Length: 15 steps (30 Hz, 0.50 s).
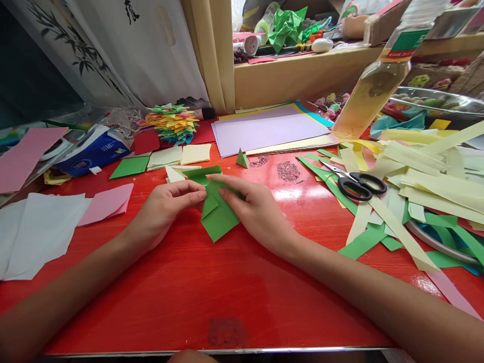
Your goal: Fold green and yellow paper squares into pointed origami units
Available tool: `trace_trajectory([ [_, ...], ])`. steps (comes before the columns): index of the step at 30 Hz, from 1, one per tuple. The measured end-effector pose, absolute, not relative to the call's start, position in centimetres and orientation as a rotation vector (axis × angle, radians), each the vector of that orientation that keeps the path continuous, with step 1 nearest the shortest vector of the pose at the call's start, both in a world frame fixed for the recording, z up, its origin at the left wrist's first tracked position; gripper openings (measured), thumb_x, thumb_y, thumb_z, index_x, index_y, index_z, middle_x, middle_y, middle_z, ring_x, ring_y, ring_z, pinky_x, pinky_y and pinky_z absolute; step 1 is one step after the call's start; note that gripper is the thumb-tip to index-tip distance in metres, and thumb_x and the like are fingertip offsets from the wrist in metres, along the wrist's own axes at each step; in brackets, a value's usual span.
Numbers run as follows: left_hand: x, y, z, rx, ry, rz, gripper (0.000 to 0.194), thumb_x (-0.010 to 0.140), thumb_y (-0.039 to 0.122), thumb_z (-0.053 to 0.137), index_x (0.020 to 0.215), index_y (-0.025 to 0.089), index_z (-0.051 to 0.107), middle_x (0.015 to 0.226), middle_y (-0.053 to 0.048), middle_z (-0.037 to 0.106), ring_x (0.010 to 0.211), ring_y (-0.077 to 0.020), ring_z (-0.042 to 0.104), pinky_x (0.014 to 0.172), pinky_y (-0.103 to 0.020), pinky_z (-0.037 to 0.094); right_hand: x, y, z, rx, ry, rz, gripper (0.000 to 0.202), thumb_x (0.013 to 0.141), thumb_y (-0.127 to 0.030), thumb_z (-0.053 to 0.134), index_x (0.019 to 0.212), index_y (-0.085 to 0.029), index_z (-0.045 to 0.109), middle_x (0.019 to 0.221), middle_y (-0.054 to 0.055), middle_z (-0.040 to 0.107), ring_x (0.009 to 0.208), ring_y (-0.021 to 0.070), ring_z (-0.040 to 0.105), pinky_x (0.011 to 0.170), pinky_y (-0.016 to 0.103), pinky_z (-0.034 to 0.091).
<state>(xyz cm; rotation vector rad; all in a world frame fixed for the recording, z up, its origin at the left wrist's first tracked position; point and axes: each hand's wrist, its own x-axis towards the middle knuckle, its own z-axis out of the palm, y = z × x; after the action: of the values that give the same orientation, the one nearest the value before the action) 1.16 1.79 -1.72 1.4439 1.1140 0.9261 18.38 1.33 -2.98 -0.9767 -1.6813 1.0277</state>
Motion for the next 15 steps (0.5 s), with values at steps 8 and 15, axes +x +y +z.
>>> trace_trajectory([
  [8,0.99,1.86,-1.76,1.303,1.057,0.917,0.010,0.074,0.026,0.058,0.075,0.016,0.060,0.071,0.001,0.058,0.069,-0.0102,0.054,0.068,-0.023,0.043,18.65,1.19,-3.02,-0.939,-1.614,1.120,0.026,0.081,-0.018,0.051,0.100,-0.029,0.065,0.099,-0.007,0.067,0.090,0.0133,0.061,0.075,0.024,0.048],
  [15,0.83,2.14,-1.85,1.244,1.061,0.883,0.013,0.072,0.029,0.060,0.076,0.016,0.060,0.072,0.000,0.060,0.067,-0.0119,0.056,0.066,-0.026,0.044,18.58,1.10,-2.27,-0.942,-1.437,1.430,0.030,0.080,-0.040,0.052,0.103,-0.026,0.065,0.097,0.000,0.068,0.092,0.0183,0.061,0.073,0.027,0.048],
])
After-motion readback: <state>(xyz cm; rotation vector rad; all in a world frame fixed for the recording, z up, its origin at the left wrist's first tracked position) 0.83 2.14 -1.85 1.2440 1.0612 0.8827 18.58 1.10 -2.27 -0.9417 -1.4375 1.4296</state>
